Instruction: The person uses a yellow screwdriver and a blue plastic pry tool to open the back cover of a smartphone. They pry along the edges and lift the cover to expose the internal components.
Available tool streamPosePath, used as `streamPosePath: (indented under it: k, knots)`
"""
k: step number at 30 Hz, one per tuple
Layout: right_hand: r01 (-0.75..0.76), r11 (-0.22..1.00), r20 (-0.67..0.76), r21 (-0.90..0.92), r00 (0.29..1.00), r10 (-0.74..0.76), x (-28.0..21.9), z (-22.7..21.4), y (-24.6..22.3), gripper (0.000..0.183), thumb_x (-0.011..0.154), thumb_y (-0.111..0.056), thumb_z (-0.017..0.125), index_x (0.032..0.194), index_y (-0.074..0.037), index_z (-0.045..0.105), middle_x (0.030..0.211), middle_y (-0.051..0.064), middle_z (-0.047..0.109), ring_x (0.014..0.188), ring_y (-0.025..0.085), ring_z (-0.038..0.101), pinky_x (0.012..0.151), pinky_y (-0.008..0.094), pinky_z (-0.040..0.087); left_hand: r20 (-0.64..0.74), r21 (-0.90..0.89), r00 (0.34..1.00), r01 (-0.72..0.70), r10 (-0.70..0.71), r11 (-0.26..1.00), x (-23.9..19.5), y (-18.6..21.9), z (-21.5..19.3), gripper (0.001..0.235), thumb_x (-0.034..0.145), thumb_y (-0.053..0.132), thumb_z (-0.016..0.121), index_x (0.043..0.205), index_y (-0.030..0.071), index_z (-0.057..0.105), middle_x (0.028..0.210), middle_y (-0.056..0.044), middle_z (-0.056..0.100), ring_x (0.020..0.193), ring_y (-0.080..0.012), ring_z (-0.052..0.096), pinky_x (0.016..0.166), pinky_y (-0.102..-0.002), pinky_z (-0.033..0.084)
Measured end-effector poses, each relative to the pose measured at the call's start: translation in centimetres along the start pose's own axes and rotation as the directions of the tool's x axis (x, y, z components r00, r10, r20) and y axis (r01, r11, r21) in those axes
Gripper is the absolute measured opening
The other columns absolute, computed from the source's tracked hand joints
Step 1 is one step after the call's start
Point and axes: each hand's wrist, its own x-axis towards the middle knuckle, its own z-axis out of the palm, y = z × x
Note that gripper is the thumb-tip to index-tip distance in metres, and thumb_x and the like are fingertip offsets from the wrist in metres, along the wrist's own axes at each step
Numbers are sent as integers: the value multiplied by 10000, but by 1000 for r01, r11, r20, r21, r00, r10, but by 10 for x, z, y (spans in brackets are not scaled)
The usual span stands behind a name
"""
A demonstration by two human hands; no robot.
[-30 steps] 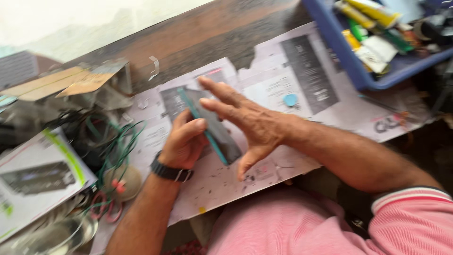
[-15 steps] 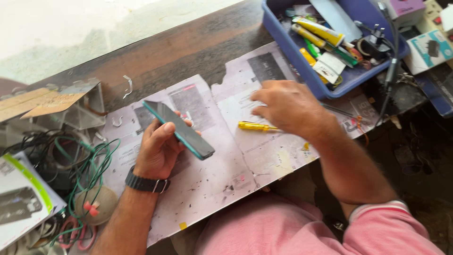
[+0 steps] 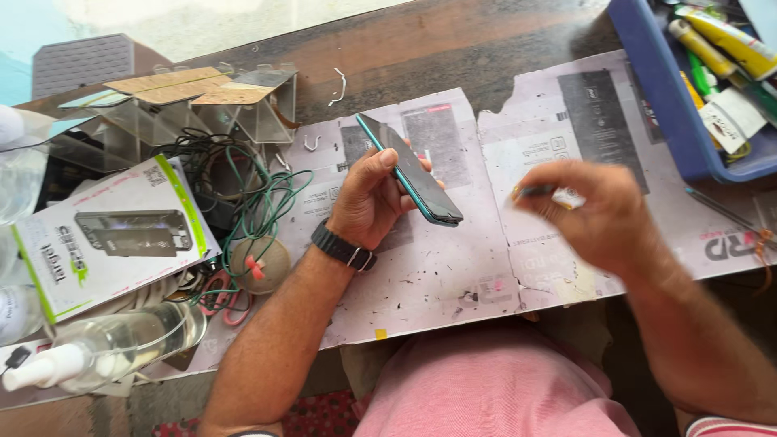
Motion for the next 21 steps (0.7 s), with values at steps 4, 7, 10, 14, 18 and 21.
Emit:
streamPosePath:
  k: [4, 7, 10, 14, 18, 21]
  knots:
    - [181, 983, -29, -22, 983, -181, 1, 39, -35, 227, 858, -21, 799, 1066, -53, 714, 909, 88, 716, 794, 195, 703, 664, 307, 557, 88, -40, 996, -32, 35, 999, 2, -2, -3, 518, 1004, 303, 745, 1338, -34, 537, 1150, -232, 711, 926, -307, 722, 749, -358, 610]
    - [236, 970, -69, -54, 968, -240, 7, 55, -45, 260, 868, -21, 797, 1110, -29, 700, 891, 98, 703, 751, 211, 684, 635, 320, 535, 45, -28, 999, -11, 12, 1000, 1, -1, -3, 544, 967, 299, 744, 1356, -9, 520, 1153, -217, 706, 976, -340, 730, 785, -379, 626]
    - [234, 971, -94, -57, 967, -239, 8, 63, -43, 294, 855, -54, 845, 1090, -29, 670, 818, 76, 690, 679, 193, 667, 582, 328, 505, 8, -44, 1000, 10, -9, 999, 0, -1, -2, 565, 910, 290, 738, 1343, 6, 513, 1131, -211, 706, 1013, -362, 741, 834, -413, 652]
    - [323, 946, -109, -38, 940, -325, 3, 66, -36, 297, 876, -50, 838, 1107, -49, 651, 852, 74, 695, 729, 187, 688, 603, 328, 517, 35, -69, 999, 7, -5, 998, 0, -1, -2, 548, 922, 286, 738, 1336, -5, 525, 1115, -207, 708, 1020, -378, 742, 801, -402, 647]
    - [366, 929, -102, -51, 923, -370, 4, 65, -35, 294, 887, -24, 820, 1131, -44, 657, 890, 80, 708, 737, 181, 682, 602, 322, 513, 41, -59, 999, 3, -1, 998, -1, -2, -4, 527, 947, 278, 746, 1336, -10, 539, 1120, -197, 707, 1037, -375, 737, 778, -370, 635]
    - [400, 916, -83, -38, 912, -402, 6, 63, -37, 315, 894, -8, 799, 1175, -61, 667, 935, 76, 717, 776, 171, 694, 630, 314, 533, 45, -47, 999, -8, 10, 999, 0, -2, -4, 521, 951, 281, 748, 1326, -17, 545, 1110, -199, 710, 1025, -373, 737, 766, -365, 636]
